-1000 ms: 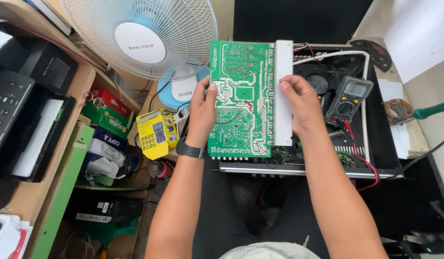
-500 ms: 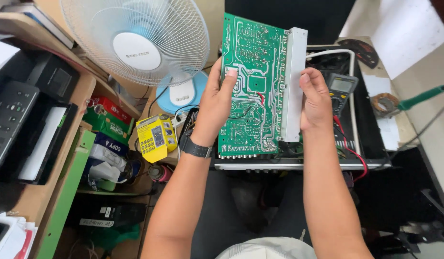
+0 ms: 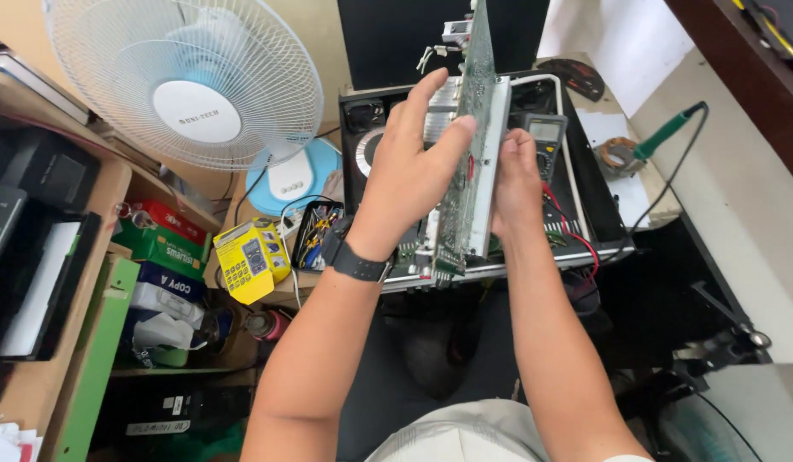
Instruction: The person holds a green circuit board and uses a metal tool to scrape or clean the surface of the board. They flip the board over to work on both sides, focusing on the solder points and component areas.
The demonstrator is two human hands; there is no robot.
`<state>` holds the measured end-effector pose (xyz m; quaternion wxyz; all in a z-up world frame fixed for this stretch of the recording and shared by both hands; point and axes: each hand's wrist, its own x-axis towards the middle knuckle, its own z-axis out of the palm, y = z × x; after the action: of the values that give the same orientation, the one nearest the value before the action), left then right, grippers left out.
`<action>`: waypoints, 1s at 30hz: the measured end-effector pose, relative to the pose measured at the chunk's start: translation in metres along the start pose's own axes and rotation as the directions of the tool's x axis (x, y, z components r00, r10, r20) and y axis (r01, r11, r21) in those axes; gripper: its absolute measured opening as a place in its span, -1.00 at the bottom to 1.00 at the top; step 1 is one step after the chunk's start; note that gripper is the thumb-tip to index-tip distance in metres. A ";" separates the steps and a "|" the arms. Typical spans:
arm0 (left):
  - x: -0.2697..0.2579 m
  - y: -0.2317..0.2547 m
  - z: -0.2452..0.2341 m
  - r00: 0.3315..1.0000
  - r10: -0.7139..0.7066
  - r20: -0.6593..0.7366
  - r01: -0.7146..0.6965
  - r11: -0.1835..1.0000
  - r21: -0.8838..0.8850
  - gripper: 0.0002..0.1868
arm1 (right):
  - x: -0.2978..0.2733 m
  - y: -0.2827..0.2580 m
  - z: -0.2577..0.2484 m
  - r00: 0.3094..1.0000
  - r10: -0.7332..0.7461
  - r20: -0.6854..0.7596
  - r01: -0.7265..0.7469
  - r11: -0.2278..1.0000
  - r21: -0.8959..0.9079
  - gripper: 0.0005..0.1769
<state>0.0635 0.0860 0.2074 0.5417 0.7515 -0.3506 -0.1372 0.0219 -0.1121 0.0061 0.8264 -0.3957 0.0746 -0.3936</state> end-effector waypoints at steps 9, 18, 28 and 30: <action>-0.011 -0.003 0.030 0.982 0.172 -0.081 -0.168 0.984 0.057 -0.10 | -0.007 -0.033 0.013 0.937 0.255 -0.240 -0.340 0.830 -0.443 -0.63; -0.001 -0.067 0.037 0.962 0.142 -0.235 -0.221 0.908 -0.356 -0.42 | -0.011 -0.037 0.025 0.959 0.211 -0.192 -0.276 0.851 -0.446 -0.74; 0.015 -0.150 0.107 0.898 -0.391 0.203 0.352 0.358 -0.865 -0.30 | -0.019 -0.034 0.034 0.977 0.129 -0.172 -0.193 0.877 -0.440 -0.85; 0.018 -0.156 0.113 0.868 -0.415 0.274 0.383 0.208 -0.900 -0.44 | -0.021 -0.032 0.036 0.980 0.128 -0.154 -0.183 0.882 -0.434 -0.87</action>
<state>0.0689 0.0186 0.0263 0.8223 0.3646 0.0071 -0.4368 0.0050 -0.0879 0.0494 0.7365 -0.5427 0.2441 -0.3217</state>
